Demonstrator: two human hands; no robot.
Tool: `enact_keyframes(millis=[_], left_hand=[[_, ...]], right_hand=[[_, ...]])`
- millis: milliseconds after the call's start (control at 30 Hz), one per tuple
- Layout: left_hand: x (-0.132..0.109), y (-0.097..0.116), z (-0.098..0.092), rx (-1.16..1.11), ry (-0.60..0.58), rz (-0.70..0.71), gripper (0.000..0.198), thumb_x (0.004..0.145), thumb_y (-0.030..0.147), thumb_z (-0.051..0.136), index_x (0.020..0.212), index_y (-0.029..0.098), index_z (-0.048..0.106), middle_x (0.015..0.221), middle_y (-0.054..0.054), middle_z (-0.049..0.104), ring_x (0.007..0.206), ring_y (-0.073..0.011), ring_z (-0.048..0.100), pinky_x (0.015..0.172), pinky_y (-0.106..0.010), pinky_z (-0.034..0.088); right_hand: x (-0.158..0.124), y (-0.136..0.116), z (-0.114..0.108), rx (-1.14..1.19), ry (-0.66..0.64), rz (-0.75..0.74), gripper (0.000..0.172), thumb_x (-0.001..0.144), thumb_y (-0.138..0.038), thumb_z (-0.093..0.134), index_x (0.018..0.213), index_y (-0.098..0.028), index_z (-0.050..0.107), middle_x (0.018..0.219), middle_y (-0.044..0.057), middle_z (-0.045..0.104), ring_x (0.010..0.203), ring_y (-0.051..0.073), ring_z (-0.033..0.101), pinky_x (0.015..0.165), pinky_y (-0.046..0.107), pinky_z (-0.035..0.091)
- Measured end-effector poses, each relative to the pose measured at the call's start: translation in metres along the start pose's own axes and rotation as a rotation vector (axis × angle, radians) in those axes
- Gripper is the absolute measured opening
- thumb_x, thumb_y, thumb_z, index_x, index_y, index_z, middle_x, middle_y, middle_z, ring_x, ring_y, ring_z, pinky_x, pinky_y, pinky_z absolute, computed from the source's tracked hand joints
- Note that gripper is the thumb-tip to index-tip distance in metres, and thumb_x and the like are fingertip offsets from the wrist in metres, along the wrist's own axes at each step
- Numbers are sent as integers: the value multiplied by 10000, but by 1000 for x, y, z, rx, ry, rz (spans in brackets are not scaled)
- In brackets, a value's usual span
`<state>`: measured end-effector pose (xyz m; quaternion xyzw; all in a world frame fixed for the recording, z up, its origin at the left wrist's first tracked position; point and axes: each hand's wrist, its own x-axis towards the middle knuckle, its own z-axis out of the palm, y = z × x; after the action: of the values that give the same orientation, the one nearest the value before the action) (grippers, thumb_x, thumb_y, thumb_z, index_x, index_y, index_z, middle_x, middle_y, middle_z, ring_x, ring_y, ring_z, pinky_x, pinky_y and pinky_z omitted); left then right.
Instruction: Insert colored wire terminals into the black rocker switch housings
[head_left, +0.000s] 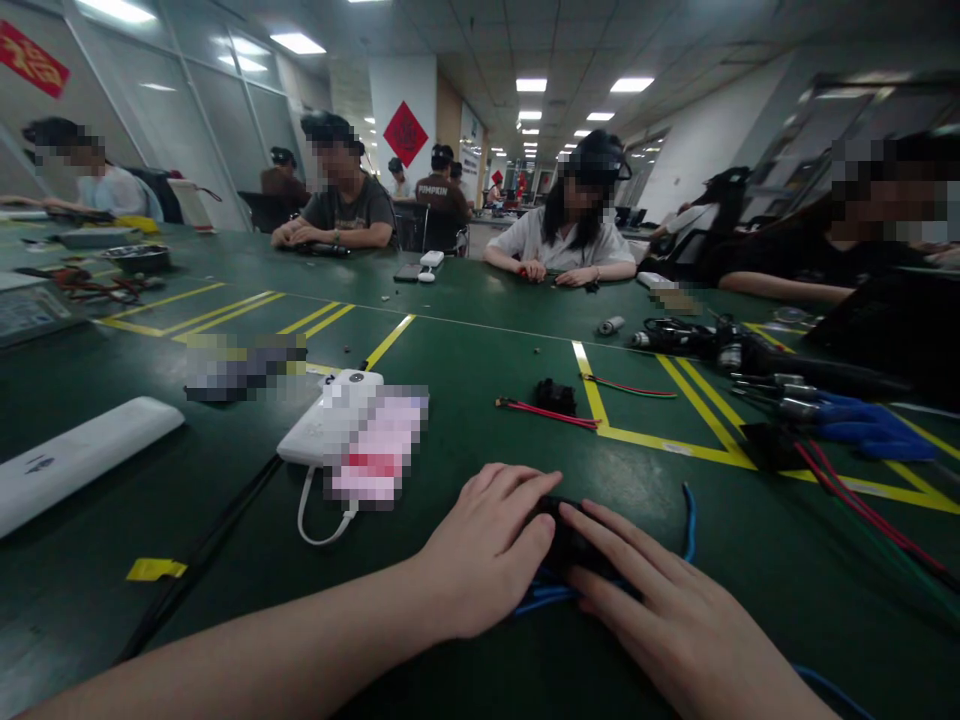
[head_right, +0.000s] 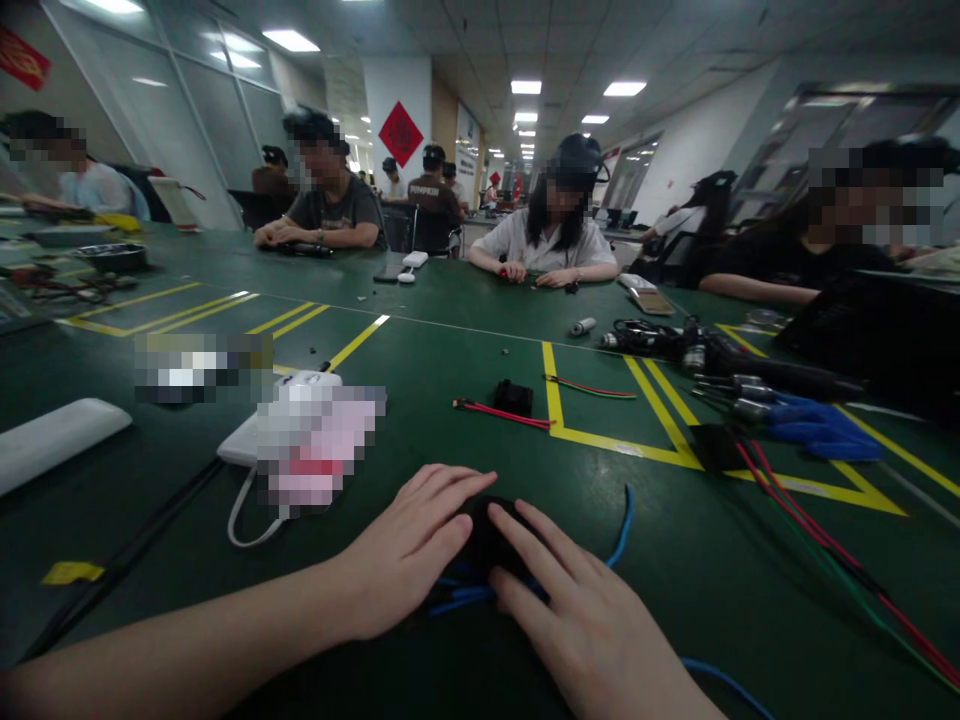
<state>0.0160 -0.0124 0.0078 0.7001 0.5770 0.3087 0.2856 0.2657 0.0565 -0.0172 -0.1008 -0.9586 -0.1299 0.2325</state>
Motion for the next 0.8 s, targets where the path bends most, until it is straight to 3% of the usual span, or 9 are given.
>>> enact_keyframes(millis=[267,367,467,533,667,733,800], left_hand=[[0,-1,-3,-19,111,-189,584,1158,502,351,1631,261,595,1661,-140,525,1599,-320,451,1373,-574,376],[0,-6,-1,-23,149,-179,563,1162,518,369,1608,275,611,1647,-143,519,1583,-343,457,1362,-605,385],[-1,-11,1,-33,144,-157,544,1169,528,384,1600,295,621,1638,-141,510,1570,-368,466,1333,-644,417],[-1,-14,1,-21,141,-151,526,1179,532,388,1584,301,632,1629,-140,518,1561,-372,476,1312,-645,444],[-1,-17,4,-17,144,-155,517,1185,533,392,1567,284,635,1640,-150,520,1575,-379,461,1303,-651,448],[-1,-17,6,-22,152,-151,511,1179,524,395,1558,284,640,1627,-150,529,1575,-374,466,1321,-652,424],[-1,-16,7,-21,153,-148,511,1173,523,402,1551,281,645,1613,-150,534,1581,-373,463,1338,-654,399]], right_hand=[[34,71,24,-23,-63,13,308,1045,-111,669,1254,-268,831,1560,145,731,1371,341,732,1021,510,681],[50,95,39,-34,-84,6,291,1075,-230,745,1363,-258,781,1560,137,708,1327,337,729,1032,550,655],[65,107,51,-54,-100,18,421,1076,-396,791,1459,-244,705,1547,135,672,1268,323,719,1022,564,637],[69,110,54,-71,-102,35,445,1078,-417,785,1481,-252,693,1557,137,661,1277,329,710,1033,575,628],[53,112,51,-119,-98,112,534,1104,-381,732,1616,-282,616,1684,147,595,1455,376,628,1154,641,554],[31,119,42,-152,-88,186,554,1151,-367,608,1699,-318,547,1715,129,598,1550,364,563,1223,624,502],[3,131,29,-196,-66,281,558,1153,-399,559,1702,-298,551,1674,135,643,1539,387,580,1224,650,494]])
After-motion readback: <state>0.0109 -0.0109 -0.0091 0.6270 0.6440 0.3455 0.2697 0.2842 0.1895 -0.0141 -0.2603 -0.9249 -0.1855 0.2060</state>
